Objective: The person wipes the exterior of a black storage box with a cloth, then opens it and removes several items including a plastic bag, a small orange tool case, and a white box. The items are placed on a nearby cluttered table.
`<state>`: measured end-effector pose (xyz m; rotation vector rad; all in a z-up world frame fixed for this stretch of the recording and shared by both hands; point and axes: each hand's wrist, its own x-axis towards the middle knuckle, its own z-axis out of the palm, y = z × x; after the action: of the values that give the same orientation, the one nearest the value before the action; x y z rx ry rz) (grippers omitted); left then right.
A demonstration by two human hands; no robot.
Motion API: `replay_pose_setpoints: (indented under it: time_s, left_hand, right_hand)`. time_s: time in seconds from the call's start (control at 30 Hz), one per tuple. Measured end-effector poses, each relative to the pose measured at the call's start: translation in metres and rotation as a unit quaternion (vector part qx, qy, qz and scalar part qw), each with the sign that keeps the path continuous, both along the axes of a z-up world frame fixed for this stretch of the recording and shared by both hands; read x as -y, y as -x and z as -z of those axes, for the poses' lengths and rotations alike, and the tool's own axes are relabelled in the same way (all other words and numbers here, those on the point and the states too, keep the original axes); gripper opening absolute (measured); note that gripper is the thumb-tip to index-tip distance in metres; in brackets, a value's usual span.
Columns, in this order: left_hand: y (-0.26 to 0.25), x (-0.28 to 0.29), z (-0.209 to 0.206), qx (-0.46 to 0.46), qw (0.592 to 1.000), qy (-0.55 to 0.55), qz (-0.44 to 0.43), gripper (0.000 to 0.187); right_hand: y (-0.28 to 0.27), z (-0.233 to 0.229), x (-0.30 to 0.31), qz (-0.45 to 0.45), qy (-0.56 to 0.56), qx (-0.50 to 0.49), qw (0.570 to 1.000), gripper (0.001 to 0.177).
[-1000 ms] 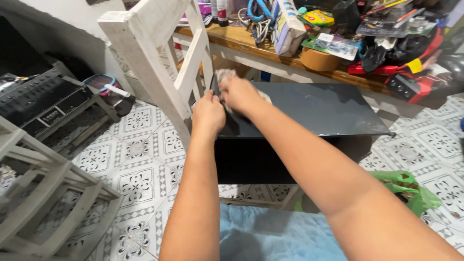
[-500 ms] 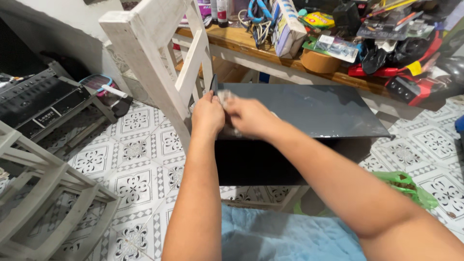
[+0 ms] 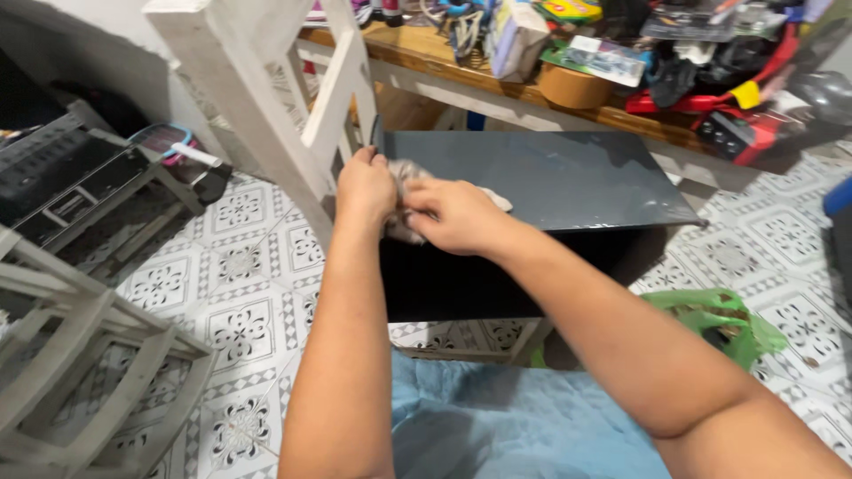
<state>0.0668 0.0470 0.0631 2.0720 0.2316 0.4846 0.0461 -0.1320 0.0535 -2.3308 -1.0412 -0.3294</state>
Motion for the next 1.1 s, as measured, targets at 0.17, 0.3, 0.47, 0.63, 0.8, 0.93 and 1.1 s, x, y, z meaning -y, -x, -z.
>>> replay_pose_setpoints:
  time_s: [0.17,0.3,0.47,0.63,0.8,0.93,1.1]
  left_hand:
    - [-0.001,-0.003,-0.004,0.013,1.0,-0.014,0.013,0.044]
    - [-0.001,-0.004,-0.006,-0.007,1.0,0.001,0.015,0.044]
    - [0.002,-0.002,-0.009,-0.011,1.0,-0.027,0.01,0.042]
    - [0.003,-0.002,-0.012,-0.032,0.999,0.009,0.0,0.043]
    - [-0.006,-0.009,-0.003,-0.017,1.0,-0.009,0.001,0.043]
    - [-0.012,-0.012,0.0,-0.011,1.0,0.013,0.027,0.045]
    - [-0.005,-0.011,0.003,-0.017,0.999,-0.025,0.013,0.044]
  right_hand:
    - [0.03,-0.034,0.087,-0.067,0.04,-0.103,0.992,0.033]
    - [0.045,-0.042,0.194,0.089,0.053,-0.16,0.982,0.025]
    - [0.063,-0.027,0.259,0.144,-0.004,-0.091,0.985,0.032]
    - [0.061,-0.005,0.134,0.003,-0.048,0.047,0.998,0.055]
    - [0.069,0.0,-0.017,0.029,-0.086,0.193,0.977,0.04]
    - [0.076,0.001,-0.028,0.042,-0.1,0.184,0.977,0.04]
    - [0.07,0.013,0.046,0.05,-0.067,0.196,0.977,0.052]
